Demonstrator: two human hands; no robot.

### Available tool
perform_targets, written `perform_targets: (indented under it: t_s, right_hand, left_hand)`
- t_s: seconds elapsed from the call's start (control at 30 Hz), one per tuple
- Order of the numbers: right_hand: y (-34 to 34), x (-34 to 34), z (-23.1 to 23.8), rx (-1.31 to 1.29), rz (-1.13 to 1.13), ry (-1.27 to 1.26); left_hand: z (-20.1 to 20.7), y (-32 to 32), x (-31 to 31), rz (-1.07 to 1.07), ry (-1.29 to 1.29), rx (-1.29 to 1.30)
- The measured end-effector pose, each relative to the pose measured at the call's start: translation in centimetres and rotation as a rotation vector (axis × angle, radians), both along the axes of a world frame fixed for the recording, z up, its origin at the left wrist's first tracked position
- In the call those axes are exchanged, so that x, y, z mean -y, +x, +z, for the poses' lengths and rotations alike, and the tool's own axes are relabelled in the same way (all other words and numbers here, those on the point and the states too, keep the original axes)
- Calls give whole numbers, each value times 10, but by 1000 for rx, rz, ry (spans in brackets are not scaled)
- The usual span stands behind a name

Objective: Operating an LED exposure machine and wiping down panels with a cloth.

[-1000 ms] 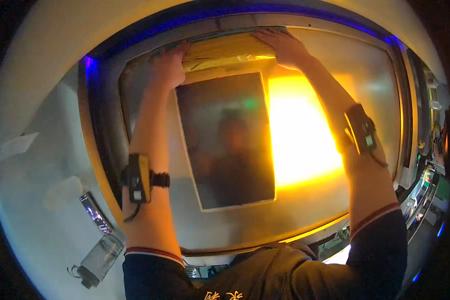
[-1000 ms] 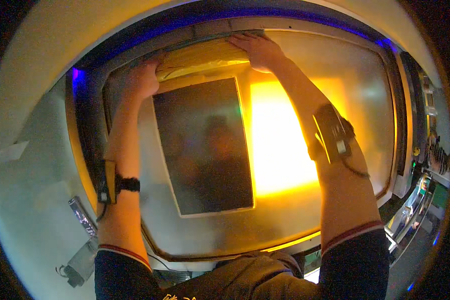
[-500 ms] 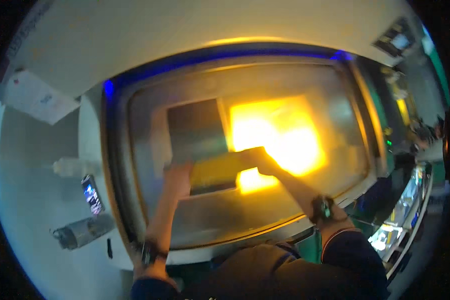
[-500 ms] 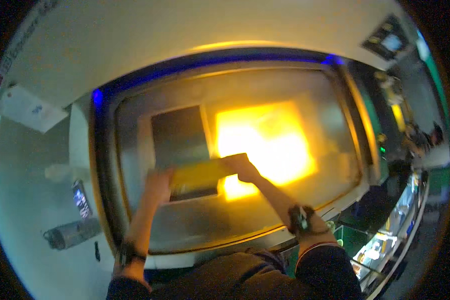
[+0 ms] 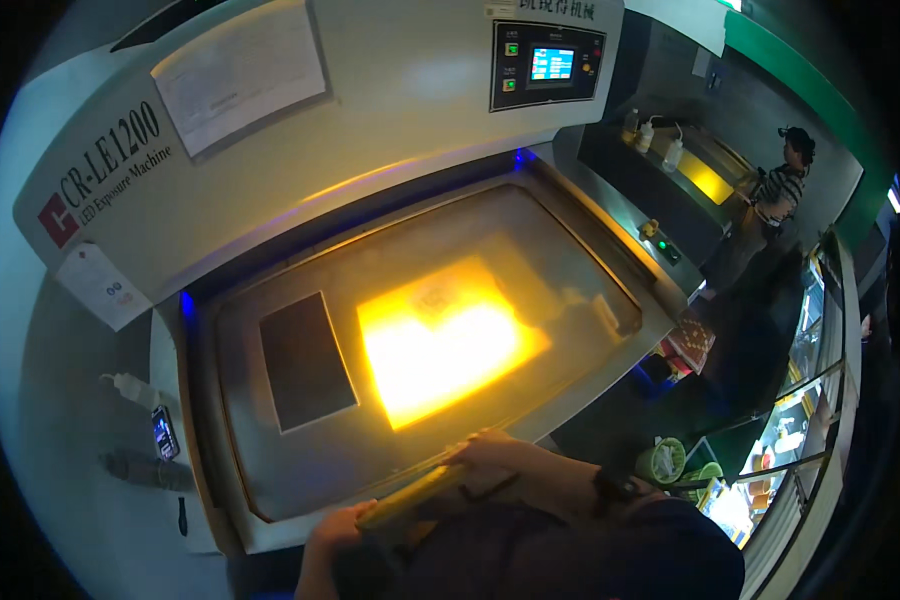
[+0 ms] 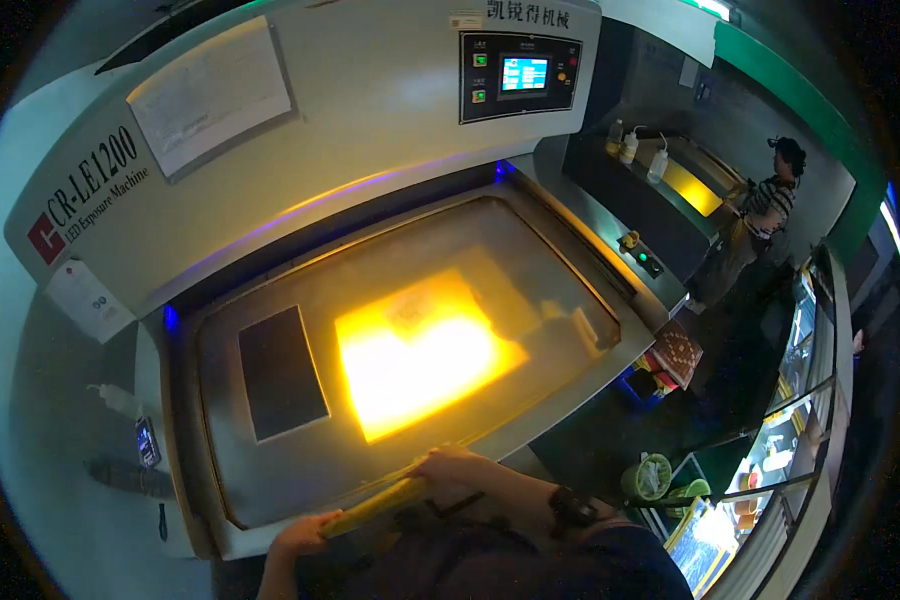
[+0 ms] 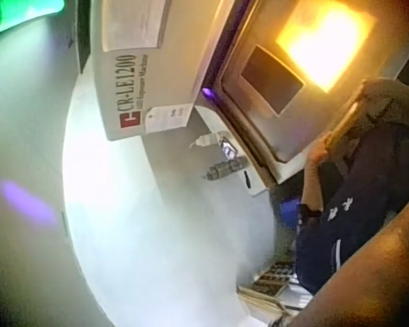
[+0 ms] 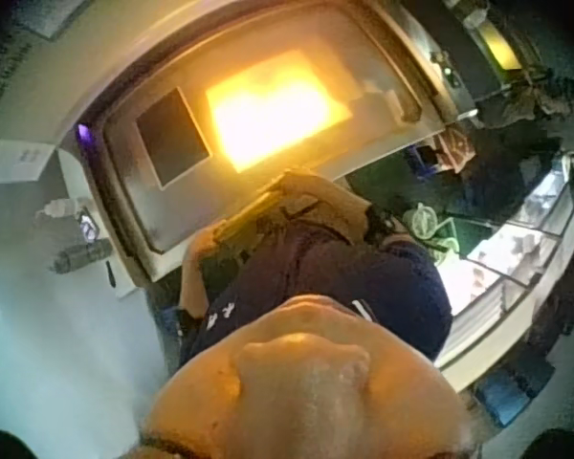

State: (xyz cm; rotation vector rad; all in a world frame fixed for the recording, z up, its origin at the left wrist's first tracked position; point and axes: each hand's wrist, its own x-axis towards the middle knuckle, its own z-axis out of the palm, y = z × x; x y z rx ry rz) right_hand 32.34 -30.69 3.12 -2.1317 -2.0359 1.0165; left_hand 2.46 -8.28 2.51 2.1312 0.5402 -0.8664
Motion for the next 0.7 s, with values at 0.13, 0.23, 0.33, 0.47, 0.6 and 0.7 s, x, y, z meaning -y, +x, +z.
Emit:
perform_targets:
  t_s: [0.13,0.23,0.33,0.47,0.6,0.7]
  right_hand:
    - [-1,116,-3,-74,-21,-74]
    - [-16,185,-28,256,-24,163]
    - [-23,229,-45,161,-219,215]
    - [-23,266,-32,-1,-446,108]
    - [-15,313,-53,-100,-525,-41]
    - [-15,301,-31,-33,-362,-141]
  left_hand:
    - [-44,-10,104,-44,-105,170]
    - [-76,-6,162,-40,-86,259]
    - [-104,27,197,-54,190,270]
    - [-123,63,223,63,444,283]
    - [-190,125,210,80,576,293]
    - [-388,87,167,778,405,261]
